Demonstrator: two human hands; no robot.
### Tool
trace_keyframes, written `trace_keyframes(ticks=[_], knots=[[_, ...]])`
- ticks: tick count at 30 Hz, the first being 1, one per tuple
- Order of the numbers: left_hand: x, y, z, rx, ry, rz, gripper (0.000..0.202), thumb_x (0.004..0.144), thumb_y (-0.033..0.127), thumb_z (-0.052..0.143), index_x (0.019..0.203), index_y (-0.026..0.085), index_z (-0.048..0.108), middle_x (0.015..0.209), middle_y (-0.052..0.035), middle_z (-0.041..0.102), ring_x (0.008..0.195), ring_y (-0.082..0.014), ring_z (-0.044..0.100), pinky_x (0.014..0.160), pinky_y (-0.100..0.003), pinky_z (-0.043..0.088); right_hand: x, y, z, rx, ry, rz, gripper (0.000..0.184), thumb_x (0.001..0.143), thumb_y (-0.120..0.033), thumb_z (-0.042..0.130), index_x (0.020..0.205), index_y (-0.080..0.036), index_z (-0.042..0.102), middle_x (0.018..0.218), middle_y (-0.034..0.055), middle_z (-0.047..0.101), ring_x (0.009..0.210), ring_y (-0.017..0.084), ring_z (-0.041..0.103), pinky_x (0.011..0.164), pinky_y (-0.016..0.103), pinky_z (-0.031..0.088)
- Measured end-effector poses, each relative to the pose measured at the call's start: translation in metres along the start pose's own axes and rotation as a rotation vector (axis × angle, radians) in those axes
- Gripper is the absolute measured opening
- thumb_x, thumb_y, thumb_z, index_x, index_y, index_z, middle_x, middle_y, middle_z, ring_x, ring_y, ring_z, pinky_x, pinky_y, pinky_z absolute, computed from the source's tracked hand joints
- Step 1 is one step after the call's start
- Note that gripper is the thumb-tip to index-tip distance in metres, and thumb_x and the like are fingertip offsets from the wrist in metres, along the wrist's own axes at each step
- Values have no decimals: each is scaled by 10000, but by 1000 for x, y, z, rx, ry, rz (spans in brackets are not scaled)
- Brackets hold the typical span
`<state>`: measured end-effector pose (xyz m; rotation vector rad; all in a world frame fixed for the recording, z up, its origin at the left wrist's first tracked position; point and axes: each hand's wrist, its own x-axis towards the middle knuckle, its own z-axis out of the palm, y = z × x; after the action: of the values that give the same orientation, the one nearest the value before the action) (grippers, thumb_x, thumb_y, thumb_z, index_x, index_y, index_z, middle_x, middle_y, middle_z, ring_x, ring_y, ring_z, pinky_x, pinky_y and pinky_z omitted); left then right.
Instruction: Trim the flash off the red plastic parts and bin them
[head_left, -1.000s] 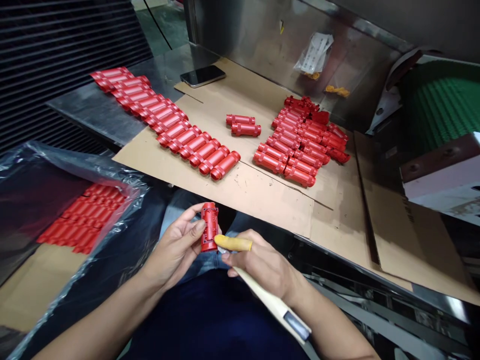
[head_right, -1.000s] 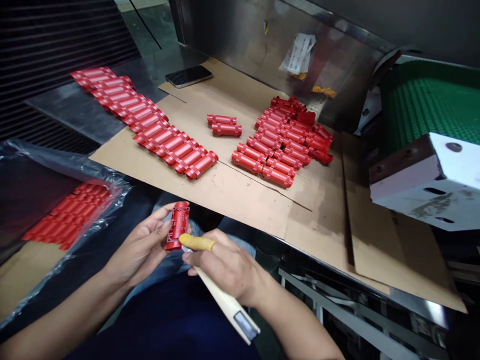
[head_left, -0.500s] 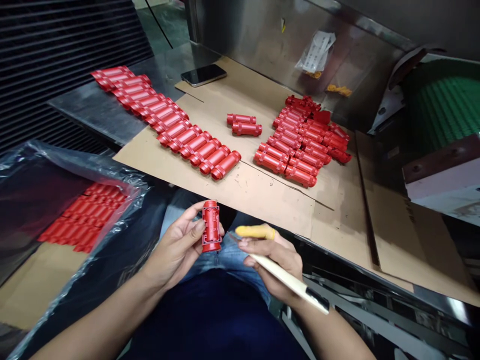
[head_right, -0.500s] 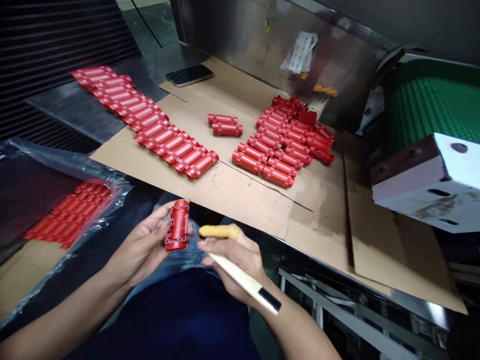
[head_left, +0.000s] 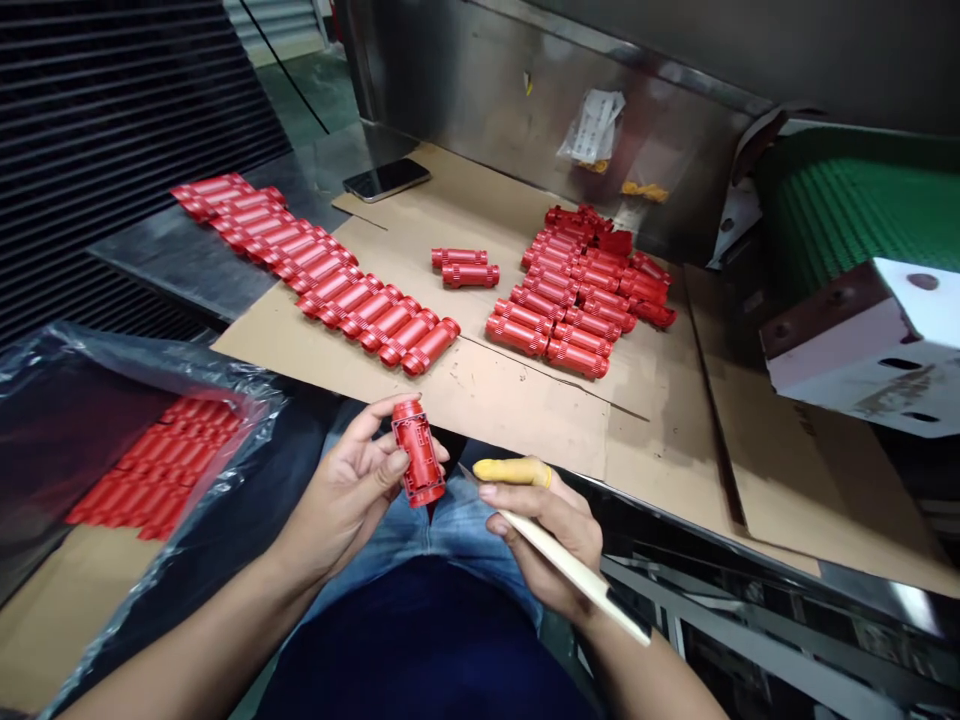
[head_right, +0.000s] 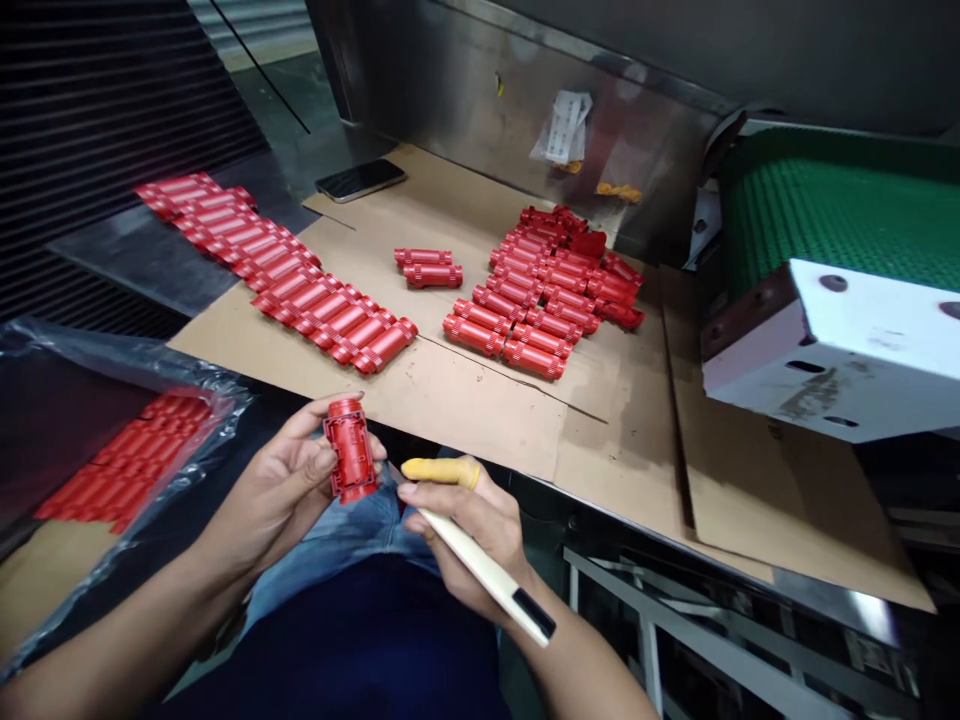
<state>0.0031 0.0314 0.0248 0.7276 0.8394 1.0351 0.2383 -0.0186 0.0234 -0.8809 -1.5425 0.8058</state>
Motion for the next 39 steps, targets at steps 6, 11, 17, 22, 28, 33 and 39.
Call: trace_keyframes(ticks=[6,11,17,22,28,33,39], knots=[[3,-8,7,-1,-36,-39,597,998,328,804,1527,271,534,1107,-110,799,963,-262,807,860,-363,627,-5,1,-10,-138,107,52,326,990,-111,769,1262,-286,815,1251,93,810,1048,229,799,926,354,685],[17,3,0,262,-102,92,600,1010,370,778,1553,274,540,1145,-119,794,969,-268,788,839,-363,617,-4,9,-24,-247,194,76,299,1003,-157,776,1257,-310,814,1152,68,831,992,220,809,918,359,689],[96,59,21,1452,-541,781,364,1037,255,690,1400,271,720,1280,-132,776,1212,-340,651,1092,-532,458,8,30,-48,-340,371,98,187,1020,-230,780,1185,-297,837,1150,80,842,960,231,812,848,380,696],[148,77,24,1827,-791,861,274,1060,217,619,1213,319,821,1476,-110,735,1440,-353,564,1207,-589,316,9,44,-56,-354,424,139,176,1036,-267,763,1197,-271,835,1176,101,834,948,235,812,820,389,697],[135,86,2,1495,-591,696,538,996,238,646,1516,366,700,1643,-94,623,1515,-396,551,1295,-634,249,9,45,-53,-386,428,113,201,1022,-222,767,1206,-275,829,1100,85,853,976,257,811,889,428,692],[141,80,11,1492,-515,620,1048,786,527,920,1694,255,474,1706,-233,498,1587,-526,382,1303,-713,115,8,43,-52,-403,441,100,240,1005,-185,772,1213,-293,825,1144,81,846,1007,266,804,923,441,689],[151,76,10,1650,-608,584,747,788,485,894,1467,246,692,1431,-220,686,1396,-492,557,1273,-741,46,4,44,-52,-433,446,92,267,1003,-171,771,1231,-302,814,1121,62,852,981,249,805,917,417,680]])
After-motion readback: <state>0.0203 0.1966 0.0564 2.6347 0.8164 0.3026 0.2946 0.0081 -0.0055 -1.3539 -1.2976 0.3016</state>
